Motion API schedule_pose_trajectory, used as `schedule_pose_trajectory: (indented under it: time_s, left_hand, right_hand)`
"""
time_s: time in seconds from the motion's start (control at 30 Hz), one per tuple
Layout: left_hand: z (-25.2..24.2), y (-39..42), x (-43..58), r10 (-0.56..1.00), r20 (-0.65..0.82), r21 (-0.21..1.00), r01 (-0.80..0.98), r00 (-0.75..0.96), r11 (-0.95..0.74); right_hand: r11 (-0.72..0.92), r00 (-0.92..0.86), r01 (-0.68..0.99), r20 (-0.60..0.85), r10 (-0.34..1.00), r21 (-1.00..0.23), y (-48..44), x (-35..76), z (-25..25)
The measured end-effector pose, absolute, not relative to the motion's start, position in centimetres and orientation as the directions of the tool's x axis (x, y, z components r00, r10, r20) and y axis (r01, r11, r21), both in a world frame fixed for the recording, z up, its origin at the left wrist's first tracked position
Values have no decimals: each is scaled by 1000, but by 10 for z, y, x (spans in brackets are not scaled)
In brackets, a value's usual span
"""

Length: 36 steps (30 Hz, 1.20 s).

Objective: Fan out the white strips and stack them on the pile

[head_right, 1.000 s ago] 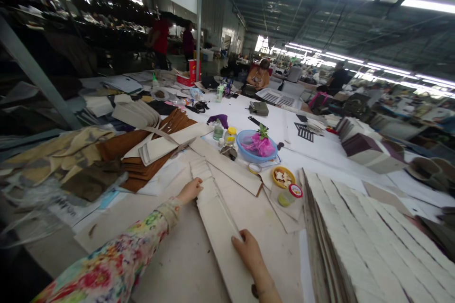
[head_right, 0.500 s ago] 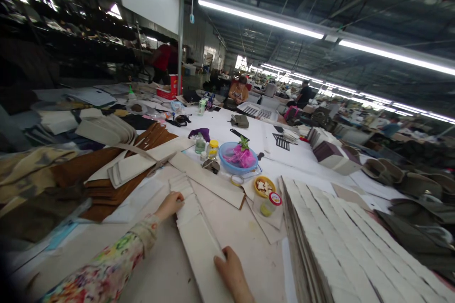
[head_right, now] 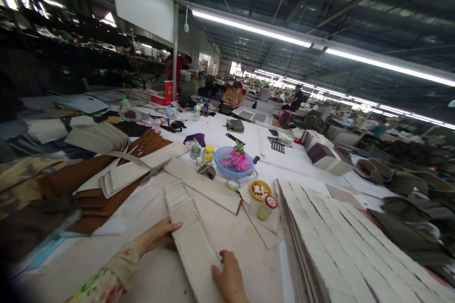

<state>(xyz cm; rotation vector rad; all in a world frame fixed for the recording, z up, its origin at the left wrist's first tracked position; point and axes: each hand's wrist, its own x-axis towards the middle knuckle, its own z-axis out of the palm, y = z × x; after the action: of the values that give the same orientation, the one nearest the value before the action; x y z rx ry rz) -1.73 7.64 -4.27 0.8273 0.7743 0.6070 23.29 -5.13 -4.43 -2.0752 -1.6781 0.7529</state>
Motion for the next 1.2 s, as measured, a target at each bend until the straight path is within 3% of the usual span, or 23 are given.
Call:
schedule_pose_trajectory:
  time_s: [0.23,0.37,0.47,0.53,0.6,0.73,0.93,1.2]
  left_hand:
    - [-41,63,-33,713,-270,816,-240,647,527]
    - [-51,67,-35,744,-286,821,-246,604,515]
    - [-60,79,-32,817,-335,858,-207,468,471]
    - [-66,90,-28,868,-370,894,-129,330,430]
    - [-71,101,-24,907,-367,930,73,204,360]
    - [-77,117,-16,947,-304,883,403,102,240]
    - [-79,120,-13,948,-300,848,483,105,216]
    - [-78,119,-13,931,-353,826,501,98,260]
  right_hand:
    - [-54,-18,767,-106,994,-639,-48,240,-42]
    - [-106,9,798,-165,986,-593,-45,232,-27]
    - [-164,16,779,-243,970,-605,-44,226,-19]
    - [-183,-5,747,-281,960,-639,-44,224,-17]
    - [-191,-37,702,-303,952,-686,-43,225,-18]
    - [-242,-82,609,-364,928,-755,-44,230,-24]
    - [-321,-96,522,-428,899,-790,-56,239,-29]
    - [-324,-42,559,-417,908,-763,-57,241,-38]
